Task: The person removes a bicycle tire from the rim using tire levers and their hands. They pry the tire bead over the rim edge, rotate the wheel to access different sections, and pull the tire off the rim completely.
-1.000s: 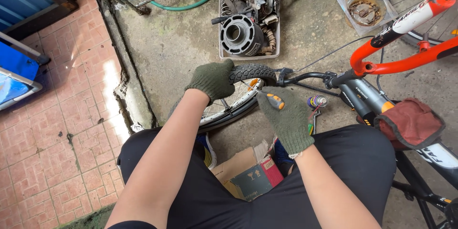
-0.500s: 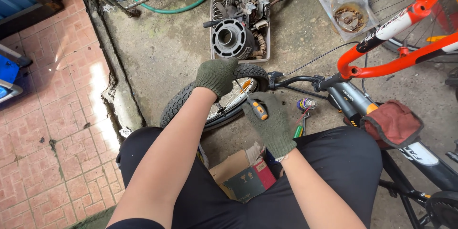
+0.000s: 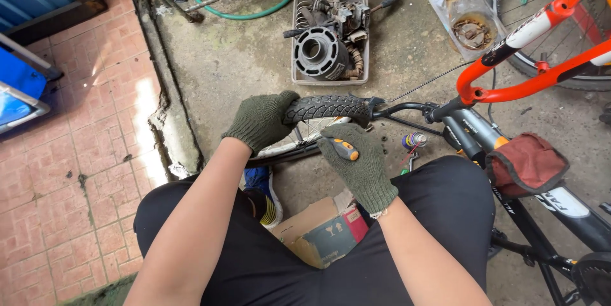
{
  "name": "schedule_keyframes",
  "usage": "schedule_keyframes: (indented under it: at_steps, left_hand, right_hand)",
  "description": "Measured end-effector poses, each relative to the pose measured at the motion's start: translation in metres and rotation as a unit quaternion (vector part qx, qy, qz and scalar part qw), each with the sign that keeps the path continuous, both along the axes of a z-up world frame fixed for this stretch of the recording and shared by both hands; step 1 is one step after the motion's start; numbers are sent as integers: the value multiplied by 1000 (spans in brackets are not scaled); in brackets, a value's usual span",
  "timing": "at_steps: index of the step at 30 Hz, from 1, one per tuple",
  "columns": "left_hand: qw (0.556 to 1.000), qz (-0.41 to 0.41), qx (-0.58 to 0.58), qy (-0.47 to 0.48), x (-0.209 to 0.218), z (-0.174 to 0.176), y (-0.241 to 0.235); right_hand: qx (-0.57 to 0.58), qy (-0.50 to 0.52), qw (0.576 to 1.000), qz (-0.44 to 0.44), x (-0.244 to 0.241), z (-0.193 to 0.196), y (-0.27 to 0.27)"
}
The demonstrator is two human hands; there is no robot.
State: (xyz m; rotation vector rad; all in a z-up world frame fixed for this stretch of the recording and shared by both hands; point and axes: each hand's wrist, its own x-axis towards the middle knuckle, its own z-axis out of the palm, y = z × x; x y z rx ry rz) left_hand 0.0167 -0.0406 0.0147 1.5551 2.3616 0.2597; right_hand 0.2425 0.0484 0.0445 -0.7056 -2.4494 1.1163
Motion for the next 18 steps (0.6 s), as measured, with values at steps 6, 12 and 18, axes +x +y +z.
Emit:
schedule_keyframes:
  at_steps: [6,12,18]
  left_hand:
    - [997,56,-37,22,-17,-17,-33]
    - [993,49,-103,17,-13,2,-26]
    - [998,14,-55,-39,-15,1,-13]
  right_hand:
    - [-63,108,991,53,-15,10,-11]
    - [-28,122,989,79,-25,8,-17]
    - [52,132,983,-114,-43,-16,-29]
